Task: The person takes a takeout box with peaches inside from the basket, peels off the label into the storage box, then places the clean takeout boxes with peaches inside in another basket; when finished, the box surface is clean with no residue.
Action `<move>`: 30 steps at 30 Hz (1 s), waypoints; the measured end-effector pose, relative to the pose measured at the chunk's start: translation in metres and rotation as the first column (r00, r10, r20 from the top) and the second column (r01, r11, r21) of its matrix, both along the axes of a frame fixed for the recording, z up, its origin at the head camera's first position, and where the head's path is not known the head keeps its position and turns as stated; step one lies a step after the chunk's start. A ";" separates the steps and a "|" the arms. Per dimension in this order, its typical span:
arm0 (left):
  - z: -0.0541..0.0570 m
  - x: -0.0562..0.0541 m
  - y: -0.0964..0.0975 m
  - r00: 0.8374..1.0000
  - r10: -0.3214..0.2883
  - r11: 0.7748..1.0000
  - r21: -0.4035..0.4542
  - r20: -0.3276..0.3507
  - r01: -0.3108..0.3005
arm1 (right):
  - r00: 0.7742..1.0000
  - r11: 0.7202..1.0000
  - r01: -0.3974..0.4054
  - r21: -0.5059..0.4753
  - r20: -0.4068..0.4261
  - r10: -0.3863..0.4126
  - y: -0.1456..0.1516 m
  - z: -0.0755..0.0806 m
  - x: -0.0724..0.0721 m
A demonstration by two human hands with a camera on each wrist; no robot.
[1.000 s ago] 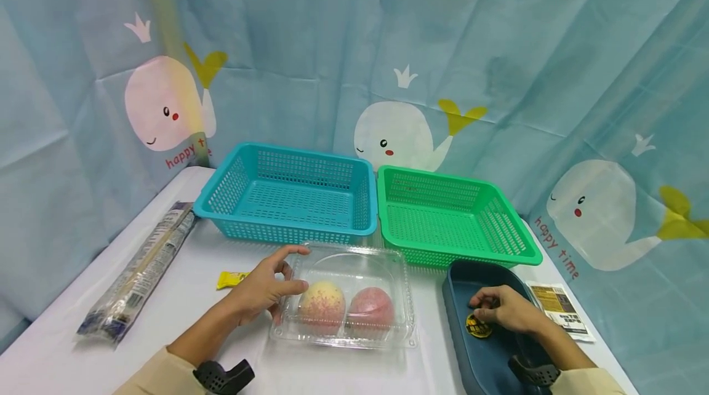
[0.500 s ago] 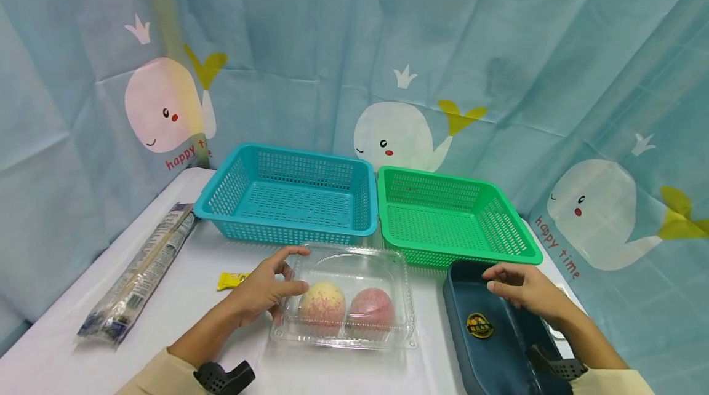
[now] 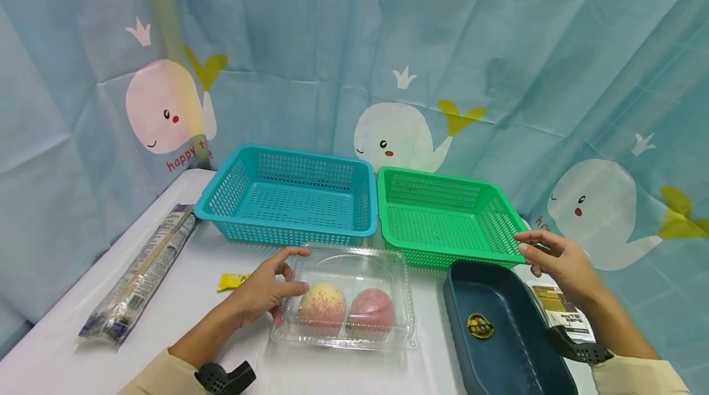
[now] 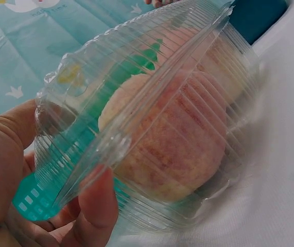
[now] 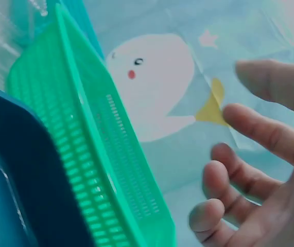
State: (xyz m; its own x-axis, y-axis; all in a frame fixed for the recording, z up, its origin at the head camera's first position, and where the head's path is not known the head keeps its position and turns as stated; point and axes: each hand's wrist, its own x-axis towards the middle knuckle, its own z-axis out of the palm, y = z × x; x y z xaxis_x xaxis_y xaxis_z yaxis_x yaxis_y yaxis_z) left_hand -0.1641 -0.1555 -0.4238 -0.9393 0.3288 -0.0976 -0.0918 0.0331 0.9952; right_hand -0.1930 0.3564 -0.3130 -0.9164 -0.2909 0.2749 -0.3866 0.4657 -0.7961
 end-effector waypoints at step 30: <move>-0.001 0.000 0.000 1.000 0.013 1.000 -0.011 0.016 -0.013 | 0.921 0.910 0.367 0.194 0.061 -0.385 0.040 -0.031 -0.040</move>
